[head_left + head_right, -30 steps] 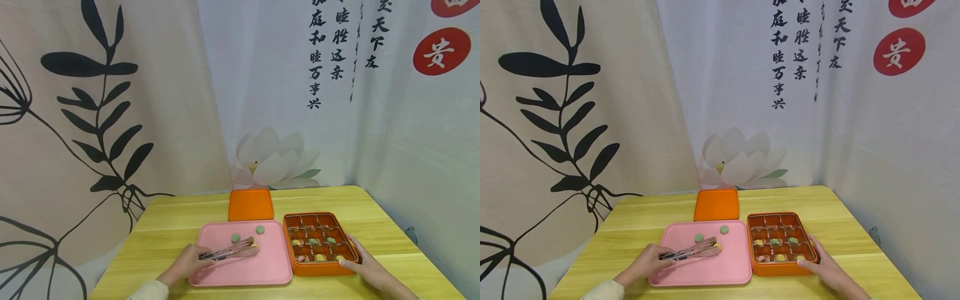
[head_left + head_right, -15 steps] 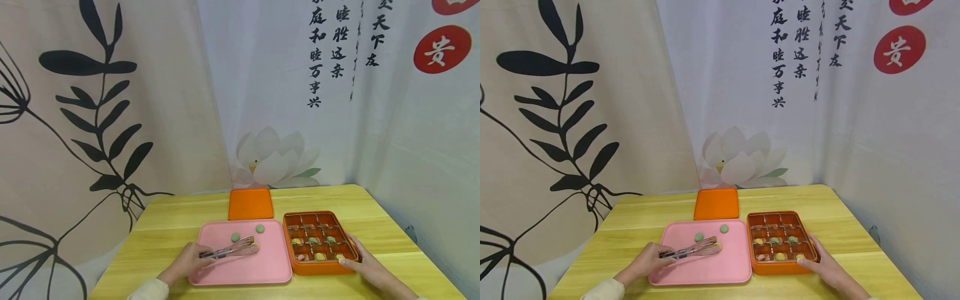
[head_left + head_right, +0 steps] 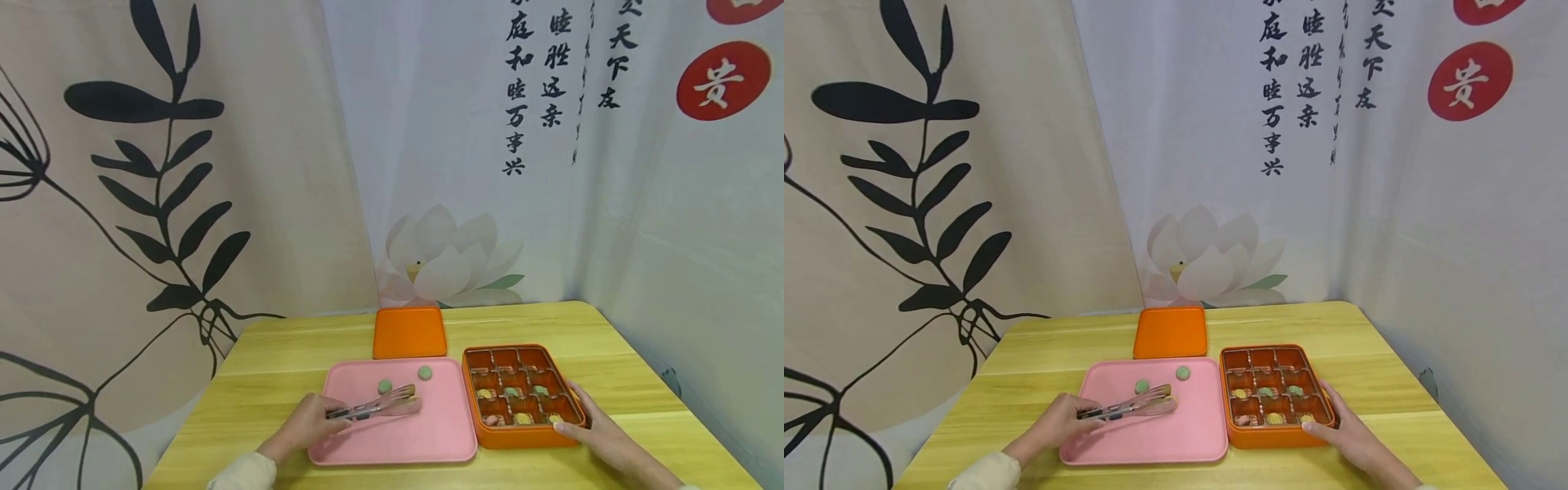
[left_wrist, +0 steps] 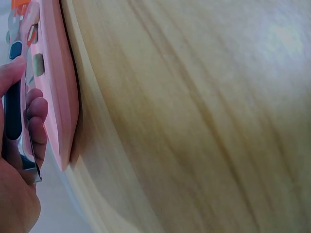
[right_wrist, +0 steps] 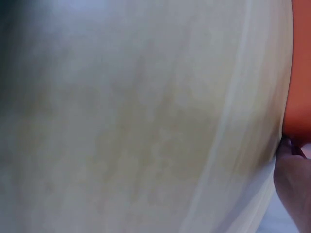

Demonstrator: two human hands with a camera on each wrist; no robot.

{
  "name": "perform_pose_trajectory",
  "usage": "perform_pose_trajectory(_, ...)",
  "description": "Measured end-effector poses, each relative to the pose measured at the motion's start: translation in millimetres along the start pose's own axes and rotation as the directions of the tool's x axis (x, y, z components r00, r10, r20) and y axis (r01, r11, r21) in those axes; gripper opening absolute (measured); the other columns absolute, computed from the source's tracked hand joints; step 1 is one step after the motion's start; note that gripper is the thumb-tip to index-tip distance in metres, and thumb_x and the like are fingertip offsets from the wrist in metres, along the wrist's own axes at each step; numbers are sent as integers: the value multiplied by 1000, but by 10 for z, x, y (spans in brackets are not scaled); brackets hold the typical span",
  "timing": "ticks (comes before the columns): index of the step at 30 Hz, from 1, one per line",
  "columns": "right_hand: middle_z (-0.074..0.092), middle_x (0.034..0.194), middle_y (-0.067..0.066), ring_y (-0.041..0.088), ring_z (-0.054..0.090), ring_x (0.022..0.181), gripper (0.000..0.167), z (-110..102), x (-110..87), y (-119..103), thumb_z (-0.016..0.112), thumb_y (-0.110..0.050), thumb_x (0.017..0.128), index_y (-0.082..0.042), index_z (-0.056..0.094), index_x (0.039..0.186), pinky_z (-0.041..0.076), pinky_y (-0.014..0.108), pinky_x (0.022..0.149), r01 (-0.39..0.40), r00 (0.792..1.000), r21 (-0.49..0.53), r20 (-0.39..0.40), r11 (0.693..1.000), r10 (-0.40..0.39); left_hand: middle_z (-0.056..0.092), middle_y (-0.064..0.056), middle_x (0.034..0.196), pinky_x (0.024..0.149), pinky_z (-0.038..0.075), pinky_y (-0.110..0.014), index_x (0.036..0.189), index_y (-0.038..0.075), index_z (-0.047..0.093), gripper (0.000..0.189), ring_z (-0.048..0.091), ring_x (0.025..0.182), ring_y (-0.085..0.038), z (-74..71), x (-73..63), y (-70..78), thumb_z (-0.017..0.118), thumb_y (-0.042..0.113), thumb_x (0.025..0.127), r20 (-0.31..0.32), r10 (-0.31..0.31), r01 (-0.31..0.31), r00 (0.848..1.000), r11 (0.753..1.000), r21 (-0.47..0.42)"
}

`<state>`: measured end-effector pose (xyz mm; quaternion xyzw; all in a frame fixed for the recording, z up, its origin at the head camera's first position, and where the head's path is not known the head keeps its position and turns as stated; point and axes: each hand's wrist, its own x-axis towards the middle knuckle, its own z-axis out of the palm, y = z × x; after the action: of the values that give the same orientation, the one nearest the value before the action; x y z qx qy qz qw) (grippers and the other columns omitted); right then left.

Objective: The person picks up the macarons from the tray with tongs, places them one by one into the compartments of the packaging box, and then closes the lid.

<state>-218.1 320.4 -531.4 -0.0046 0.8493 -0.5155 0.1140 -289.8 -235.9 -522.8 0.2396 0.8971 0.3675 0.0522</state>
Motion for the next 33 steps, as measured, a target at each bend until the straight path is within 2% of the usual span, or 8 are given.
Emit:
perform_pose_trajectory(5,-10,155,37,61,7,138,91,-8,18,5,56,-37,101,-6,-9,157,23,75,99,-16,1000,-27,-1,1000,16,64,12,68,44,40,-19,98,16,79,16,49,53,-2,10,4,-13,79,25,84,-2,24,-24,1000,1000,12)
perform_pose_trajectory(9,-8,156,38,60,8,138,91,-5,24,9,56,-36,101,-6,-9,157,23,74,100,-15,1000,-11,2,1000,15,64,12,68,45,40,-20,97,15,79,16,49,54,-2,9,-4,-3,79,25,85,-6,31,-31,1000,999,12)
perform_pose_trajectory(19,-10,155,37,61,6,138,92,-3,15,24,56,-35,101,-6,-10,157,22,75,101,-6,1000,-14,2,1000,6,68,6,71,45,41,-19,98,14,79,16,52,53,-3,3,-15,15,78,24,86,1,5,-5,1000,1000,-24)
perform_pose_trajectory(26,5,155,39,57,28,135,93,30,-18,32,61,-29,99,-5,-6,157,32,67,100,34,999,28,-13,999,-33,66,7,66,43,41,-19,98,13,79,15,52,52,-3,1,-16,6,78,22,86,-13,4,-4,1000,1000,-8)
perform_pose_trajectory(33,6,154,40,57,29,135,92,33,-8,48,61,-28,99,-5,-7,157,33,67,100,55,998,16,-22,998,-55,66,3,67,44,40,-19,99,12,79,14,51,52,-4,-21,-21,23,77,19,87,-15,-19,19,1000,999,-29)
